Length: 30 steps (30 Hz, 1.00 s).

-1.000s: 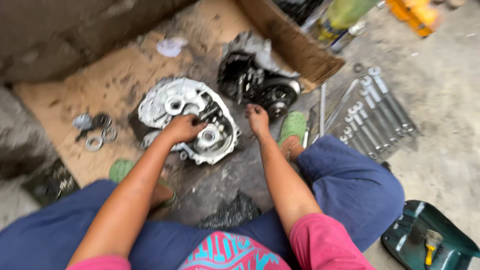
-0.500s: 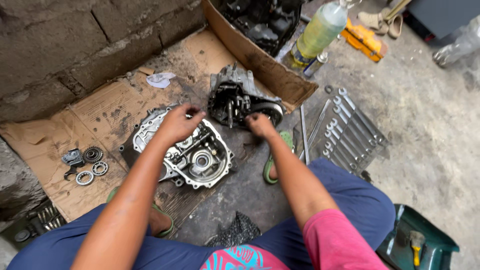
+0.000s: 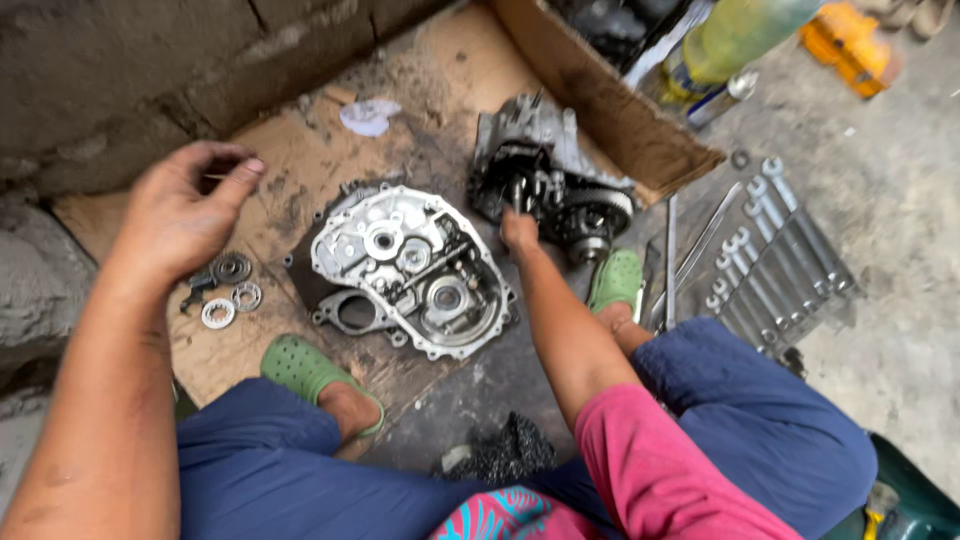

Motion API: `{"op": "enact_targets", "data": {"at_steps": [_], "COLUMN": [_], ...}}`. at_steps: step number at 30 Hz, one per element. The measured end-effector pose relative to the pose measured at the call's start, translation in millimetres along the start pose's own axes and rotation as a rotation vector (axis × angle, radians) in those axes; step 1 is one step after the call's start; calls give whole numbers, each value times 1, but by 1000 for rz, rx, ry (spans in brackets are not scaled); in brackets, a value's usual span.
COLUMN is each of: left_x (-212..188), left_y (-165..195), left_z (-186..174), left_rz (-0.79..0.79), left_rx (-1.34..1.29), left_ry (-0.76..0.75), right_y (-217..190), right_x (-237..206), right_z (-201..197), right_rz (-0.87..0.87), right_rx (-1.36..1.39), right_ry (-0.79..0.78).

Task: The person assembles internal components of a motorcycle engine. They insert a shaft into the engine casing, then handle and install gears and bearings into the crankcase, aligning them with the shafts.

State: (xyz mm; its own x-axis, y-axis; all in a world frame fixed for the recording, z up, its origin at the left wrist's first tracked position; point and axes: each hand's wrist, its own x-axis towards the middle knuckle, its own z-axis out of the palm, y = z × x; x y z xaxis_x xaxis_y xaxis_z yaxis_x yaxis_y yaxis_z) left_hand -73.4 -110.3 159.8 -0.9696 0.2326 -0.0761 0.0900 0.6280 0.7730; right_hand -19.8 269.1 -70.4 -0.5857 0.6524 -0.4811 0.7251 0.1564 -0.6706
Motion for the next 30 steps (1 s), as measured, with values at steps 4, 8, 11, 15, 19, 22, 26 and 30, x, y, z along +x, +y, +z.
{"op": "enact_targets", "data": {"at_steps": [4, 8, 11, 15, 19, 22, 26, 30], "left_x": [4, 14, 23, 28, 25, 20, 14, 6], "left_y": [-19, -19, -11, -1, 3, 4, 7, 10], "left_z": [-5, 5, 15, 23, 23, 17, 9, 3], "left_rz": [3, -79, -14, 8, -15, -49, 49, 45], "left_rx": [-173, -169, -125, -189, -102, -26, -86, -38], "left_ry": [-45, -68, -87, -115, -130, -94, -98, -37], "right_y": [4, 15, 18, 18, 25, 35, 44, 55], "right_x": [20, 30, 31, 32, 37, 43, 48, 54], "right_z": [13, 15, 12, 11, 14, 22, 36, 47], "right_rz": [-11, 67, 175, 208, 184, 193, -95, -175], "right_rx": [-219, -67, 190, 314, 274, 147, -21, -83], "right_ry": [137, 48, -96, -100, -150, -61, 153, 219]}}
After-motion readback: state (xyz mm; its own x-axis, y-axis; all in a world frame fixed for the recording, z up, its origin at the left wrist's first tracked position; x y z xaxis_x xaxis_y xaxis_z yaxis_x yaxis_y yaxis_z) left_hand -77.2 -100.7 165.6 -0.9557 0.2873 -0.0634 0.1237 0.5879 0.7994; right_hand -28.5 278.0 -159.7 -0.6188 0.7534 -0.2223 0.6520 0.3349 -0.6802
